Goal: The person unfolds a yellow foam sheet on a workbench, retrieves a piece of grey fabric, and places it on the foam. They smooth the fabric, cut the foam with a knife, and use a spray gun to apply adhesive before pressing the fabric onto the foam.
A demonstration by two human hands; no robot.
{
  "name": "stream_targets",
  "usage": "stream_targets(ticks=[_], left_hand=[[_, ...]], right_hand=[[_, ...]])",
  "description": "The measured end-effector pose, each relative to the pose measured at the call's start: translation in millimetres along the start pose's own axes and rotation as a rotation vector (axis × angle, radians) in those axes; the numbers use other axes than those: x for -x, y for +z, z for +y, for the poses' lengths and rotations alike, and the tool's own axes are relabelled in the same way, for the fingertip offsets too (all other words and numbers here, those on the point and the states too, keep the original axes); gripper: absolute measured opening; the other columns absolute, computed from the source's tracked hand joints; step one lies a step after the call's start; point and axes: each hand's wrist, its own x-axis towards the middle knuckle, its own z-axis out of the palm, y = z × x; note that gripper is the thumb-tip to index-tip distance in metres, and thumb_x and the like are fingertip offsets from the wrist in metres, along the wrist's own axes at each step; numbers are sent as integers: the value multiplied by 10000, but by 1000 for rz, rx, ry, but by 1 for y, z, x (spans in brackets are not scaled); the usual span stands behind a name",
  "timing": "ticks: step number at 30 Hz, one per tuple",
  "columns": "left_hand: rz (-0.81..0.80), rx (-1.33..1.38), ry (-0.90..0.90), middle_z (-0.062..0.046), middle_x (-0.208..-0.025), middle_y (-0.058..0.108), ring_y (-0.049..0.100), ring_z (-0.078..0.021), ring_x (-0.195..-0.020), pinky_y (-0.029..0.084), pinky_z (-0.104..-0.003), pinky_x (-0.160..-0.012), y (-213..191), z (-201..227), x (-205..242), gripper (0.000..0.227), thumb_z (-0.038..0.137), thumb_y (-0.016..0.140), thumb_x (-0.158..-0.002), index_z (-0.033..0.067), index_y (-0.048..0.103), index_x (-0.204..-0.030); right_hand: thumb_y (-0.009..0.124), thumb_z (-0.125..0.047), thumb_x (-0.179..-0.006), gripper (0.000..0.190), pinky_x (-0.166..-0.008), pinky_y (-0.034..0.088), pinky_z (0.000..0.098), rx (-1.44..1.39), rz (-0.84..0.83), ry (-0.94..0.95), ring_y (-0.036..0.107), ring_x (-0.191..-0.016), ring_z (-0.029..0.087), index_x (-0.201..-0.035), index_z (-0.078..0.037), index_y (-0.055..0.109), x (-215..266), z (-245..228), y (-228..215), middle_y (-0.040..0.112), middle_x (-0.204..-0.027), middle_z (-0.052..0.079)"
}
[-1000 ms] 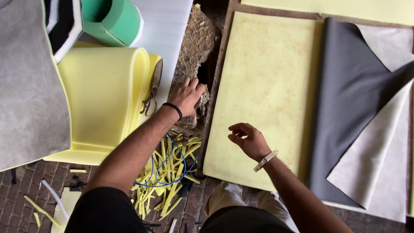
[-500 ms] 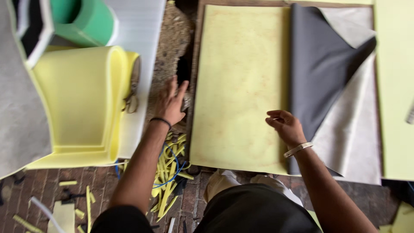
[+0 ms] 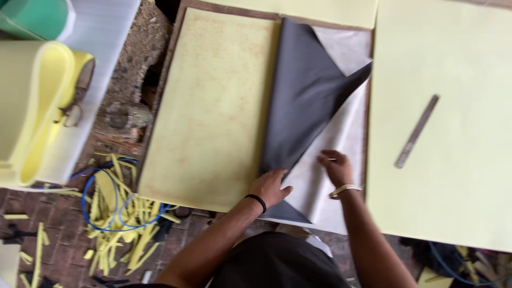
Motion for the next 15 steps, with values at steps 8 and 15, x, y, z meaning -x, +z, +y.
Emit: stream_targets(ticks=[8, 15], left_hand=[[5, -84, -424, -152, -1107, 679, 652, -359, -1064, 544, -464, -894, 47, 70, -23, 294, 217, 765, -774, 87, 720, -1033], [316, -8, 202, -57, -931, 661, 683, -261, -932, 563, -394, -771, 10, 167, 10, 203, -67, 674, -770, 84, 708, -903]], right_hand=[[750, -373, -835, 545, -988, 542, 399, 154, -106, -94, 677, -1157, 290, -1300, -96, 690, 3, 4, -41, 610, -1390, 200], [896, -437, -749, 953, -923, 551, 424, 148, -60, -17, 672, -1067, 414, -1341, 129, 410, -56, 4, -32, 646, -1180, 348]])
